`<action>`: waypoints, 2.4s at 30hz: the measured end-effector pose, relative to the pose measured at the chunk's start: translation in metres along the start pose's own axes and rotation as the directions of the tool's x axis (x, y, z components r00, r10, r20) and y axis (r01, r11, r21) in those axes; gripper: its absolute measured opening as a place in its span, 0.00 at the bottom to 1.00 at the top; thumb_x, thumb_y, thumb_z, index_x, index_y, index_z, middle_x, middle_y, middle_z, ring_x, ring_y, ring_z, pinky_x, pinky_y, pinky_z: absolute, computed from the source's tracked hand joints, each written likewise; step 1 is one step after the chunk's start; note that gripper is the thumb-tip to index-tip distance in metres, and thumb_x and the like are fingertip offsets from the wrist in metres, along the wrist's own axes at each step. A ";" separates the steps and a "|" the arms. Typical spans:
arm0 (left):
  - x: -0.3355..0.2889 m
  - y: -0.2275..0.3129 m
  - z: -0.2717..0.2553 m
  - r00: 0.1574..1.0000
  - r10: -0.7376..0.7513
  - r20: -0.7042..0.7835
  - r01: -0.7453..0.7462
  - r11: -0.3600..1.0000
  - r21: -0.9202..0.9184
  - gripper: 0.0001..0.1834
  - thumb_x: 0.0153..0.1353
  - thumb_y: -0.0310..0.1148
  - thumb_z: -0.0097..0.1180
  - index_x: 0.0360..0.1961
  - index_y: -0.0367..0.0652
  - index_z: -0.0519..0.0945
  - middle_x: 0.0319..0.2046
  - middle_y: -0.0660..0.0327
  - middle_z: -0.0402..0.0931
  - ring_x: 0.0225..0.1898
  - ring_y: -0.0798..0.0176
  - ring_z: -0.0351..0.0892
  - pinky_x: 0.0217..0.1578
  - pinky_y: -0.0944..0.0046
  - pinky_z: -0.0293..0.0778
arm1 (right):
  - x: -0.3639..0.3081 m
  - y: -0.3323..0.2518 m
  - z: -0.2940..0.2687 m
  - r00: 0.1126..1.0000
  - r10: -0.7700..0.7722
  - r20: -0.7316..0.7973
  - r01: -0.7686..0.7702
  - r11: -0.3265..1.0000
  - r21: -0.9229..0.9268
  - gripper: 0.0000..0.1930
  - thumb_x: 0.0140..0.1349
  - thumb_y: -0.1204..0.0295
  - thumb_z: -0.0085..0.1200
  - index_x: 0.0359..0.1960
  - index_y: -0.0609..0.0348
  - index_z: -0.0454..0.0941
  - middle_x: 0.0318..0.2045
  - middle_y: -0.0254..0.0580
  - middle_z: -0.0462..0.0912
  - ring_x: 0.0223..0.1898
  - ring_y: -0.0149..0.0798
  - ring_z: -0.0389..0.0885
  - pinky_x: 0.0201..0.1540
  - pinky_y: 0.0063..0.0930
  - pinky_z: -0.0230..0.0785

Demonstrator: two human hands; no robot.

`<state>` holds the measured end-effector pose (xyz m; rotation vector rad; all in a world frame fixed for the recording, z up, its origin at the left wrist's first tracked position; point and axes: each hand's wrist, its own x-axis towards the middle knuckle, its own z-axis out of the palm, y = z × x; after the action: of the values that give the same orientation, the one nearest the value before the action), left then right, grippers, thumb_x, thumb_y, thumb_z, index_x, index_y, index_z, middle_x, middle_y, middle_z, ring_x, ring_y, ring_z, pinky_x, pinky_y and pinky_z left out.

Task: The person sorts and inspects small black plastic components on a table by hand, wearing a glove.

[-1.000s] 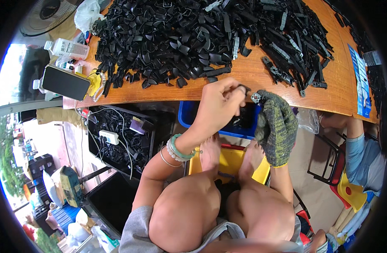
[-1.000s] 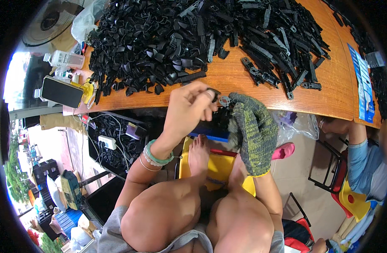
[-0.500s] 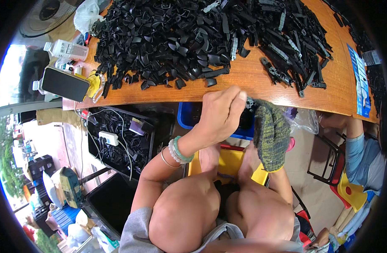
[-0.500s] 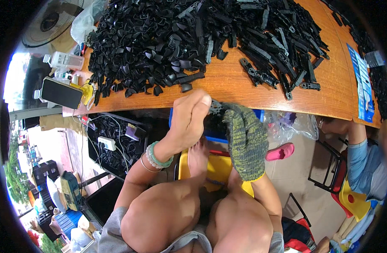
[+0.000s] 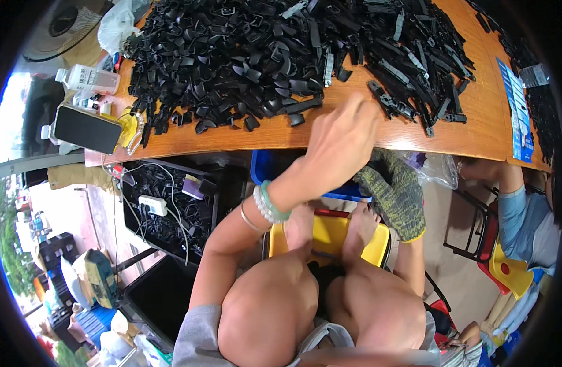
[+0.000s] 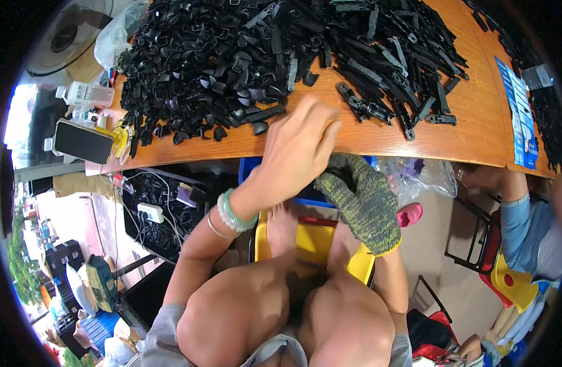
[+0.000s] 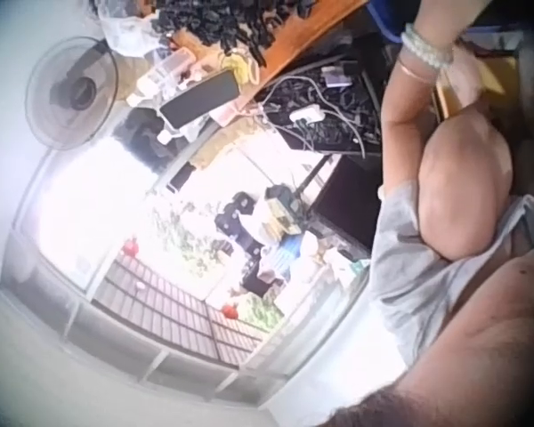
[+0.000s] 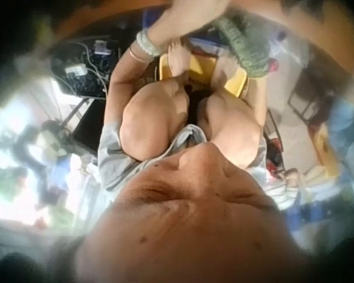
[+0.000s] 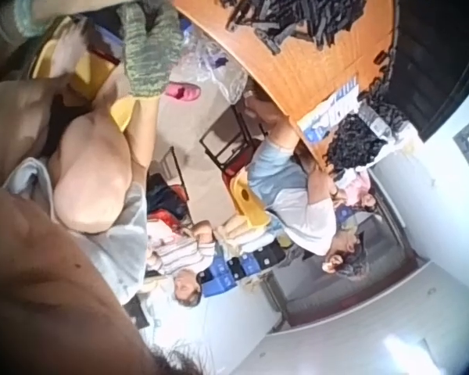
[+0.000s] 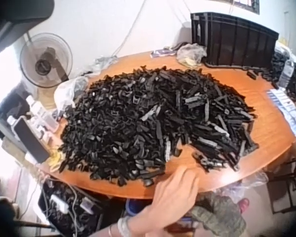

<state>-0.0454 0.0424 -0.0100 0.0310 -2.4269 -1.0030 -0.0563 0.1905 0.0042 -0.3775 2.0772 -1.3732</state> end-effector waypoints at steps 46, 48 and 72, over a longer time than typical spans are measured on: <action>-0.047 -0.040 -0.029 0.981 0.188 -0.042 -0.164 0.929 0.333 0.12 0.46 0.21 0.56 0.35 0.35 0.74 0.36 0.55 0.70 0.26 0.56 0.73 0.28 0.63 0.71 | 0.010 0.009 0.026 0.982 0.181 -0.061 -0.108 0.788 0.607 0.12 0.61 0.68 0.51 0.40 0.63 0.77 0.22 0.37 0.80 0.12 0.24 0.69 0.13 0.15 0.59; -0.046 -0.041 -0.028 0.987 0.105 -0.123 -0.066 0.955 0.290 0.10 0.48 0.23 0.57 0.33 0.36 0.74 0.34 0.56 0.70 0.25 0.56 0.73 0.27 0.63 0.71 | 0.010 0.008 0.025 0.979 0.189 -0.075 -0.106 0.787 0.607 0.12 0.61 0.68 0.51 0.40 0.63 0.77 0.21 0.37 0.79 0.12 0.24 0.69 0.13 0.15 0.60; -0.026 -0.002 -0.041 0.724 -0.620 0.304 0.651 0.467 -0.598 0.03 0.56 0.24 0.49 0.29 0.34 0.73 0.14 0.68 0.66 0.15 0.79 0.64 0.15 0.77 0.60 | 0.002 0.003 0.029 0.982 -0.059 -0.182 0.143 0.857 0.495 0.11 0.63 0.70 0.48 0.43 0.64 0.74 0.27 0.34 0.79 0.15 0.19 0.65 0.15 0.13 0.55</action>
<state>-0.0041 0.0193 0.0012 0.7293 -1.9121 -2.2076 -0.0393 0.1696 -0.0069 -0.1539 1.7360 -2.0017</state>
